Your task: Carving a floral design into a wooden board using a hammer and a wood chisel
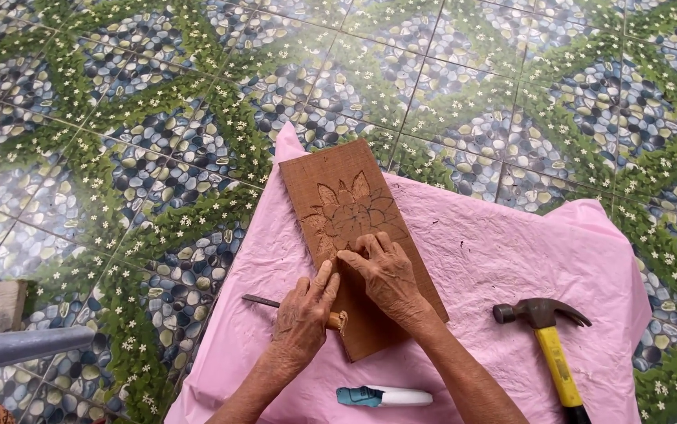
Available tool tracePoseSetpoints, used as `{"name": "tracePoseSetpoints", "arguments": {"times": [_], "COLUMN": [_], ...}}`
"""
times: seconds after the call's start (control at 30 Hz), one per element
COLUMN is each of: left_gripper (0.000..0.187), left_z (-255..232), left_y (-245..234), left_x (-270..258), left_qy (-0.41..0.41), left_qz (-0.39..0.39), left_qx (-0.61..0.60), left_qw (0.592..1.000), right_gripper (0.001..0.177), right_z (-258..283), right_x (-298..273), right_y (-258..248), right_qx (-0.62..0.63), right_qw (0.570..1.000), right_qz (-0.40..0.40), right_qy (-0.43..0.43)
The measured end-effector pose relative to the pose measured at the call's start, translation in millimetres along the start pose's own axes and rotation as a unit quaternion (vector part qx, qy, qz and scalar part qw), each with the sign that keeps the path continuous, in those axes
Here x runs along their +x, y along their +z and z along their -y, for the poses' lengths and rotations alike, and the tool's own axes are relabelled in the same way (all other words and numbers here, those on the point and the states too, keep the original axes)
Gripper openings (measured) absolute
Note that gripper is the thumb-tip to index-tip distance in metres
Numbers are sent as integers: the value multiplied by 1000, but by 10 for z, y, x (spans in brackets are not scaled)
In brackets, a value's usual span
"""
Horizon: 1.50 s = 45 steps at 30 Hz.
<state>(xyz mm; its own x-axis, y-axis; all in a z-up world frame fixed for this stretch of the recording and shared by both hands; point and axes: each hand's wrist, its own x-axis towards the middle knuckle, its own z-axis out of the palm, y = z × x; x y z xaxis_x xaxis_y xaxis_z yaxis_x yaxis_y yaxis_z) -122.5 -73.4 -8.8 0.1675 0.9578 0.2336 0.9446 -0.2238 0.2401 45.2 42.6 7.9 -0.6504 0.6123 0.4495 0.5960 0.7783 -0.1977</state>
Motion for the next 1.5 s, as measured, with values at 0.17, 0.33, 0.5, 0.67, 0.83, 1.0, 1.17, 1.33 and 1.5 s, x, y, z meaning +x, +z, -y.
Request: {"name": "tracePoseSetpoints", "arguments": {"times": [0.17, 0.33, 0.5, 0.67, 0.83, 1.0, 1.17, 1.33, 1.5], "left_gripper": [60, 60, 60, 68, 68, 62, 60, 42, 20], "left_z": [23, 0, 10, -3, -5, 5, 36, -61, -482], "left_y": [30, -37, 13, 10, 6, -4, -23, -15, 54], "left_x": [-9, 9, 8, -3, -3, -7, 32, 153, 236], "left_qy": [4, 6, 5, 4, 2, 9, 5, 9, 212], "left_qz": [5, 3, 1, 12, 12, 2, 0, -17, -119], "left_qx": [4, -1, 3, -4, 10, 12, 4, 29, -102], "left_qw": [1000, 1000, 1000, 1000, 1000, 1000, 1000, 999, 965], "right_gripper": [22, 23, 13, 14, 18, 15, 25, 17, 19], "right_z": [-19, -17, 56, 136, 105, -201, -1064, -1018, -497], "right_x": [4, -44, -59, 18, 49, 31, -288, -858, -1184], "right_y": [31, -7, 180, 320, 491, 350, 6, -187, -75], "right_qx": [59, 162, 13, -58, -110, 94, -75, -53, 24], "right_qw": [997, 983, 996, 995, 990, 958, 940, 958, 965], "right_qz": [-14, -20, -30, -39, -42, -13, -126, -49, -70], "right_qy": [49, 85, 86, 76, 83, 272, 307, 276, 250]}}
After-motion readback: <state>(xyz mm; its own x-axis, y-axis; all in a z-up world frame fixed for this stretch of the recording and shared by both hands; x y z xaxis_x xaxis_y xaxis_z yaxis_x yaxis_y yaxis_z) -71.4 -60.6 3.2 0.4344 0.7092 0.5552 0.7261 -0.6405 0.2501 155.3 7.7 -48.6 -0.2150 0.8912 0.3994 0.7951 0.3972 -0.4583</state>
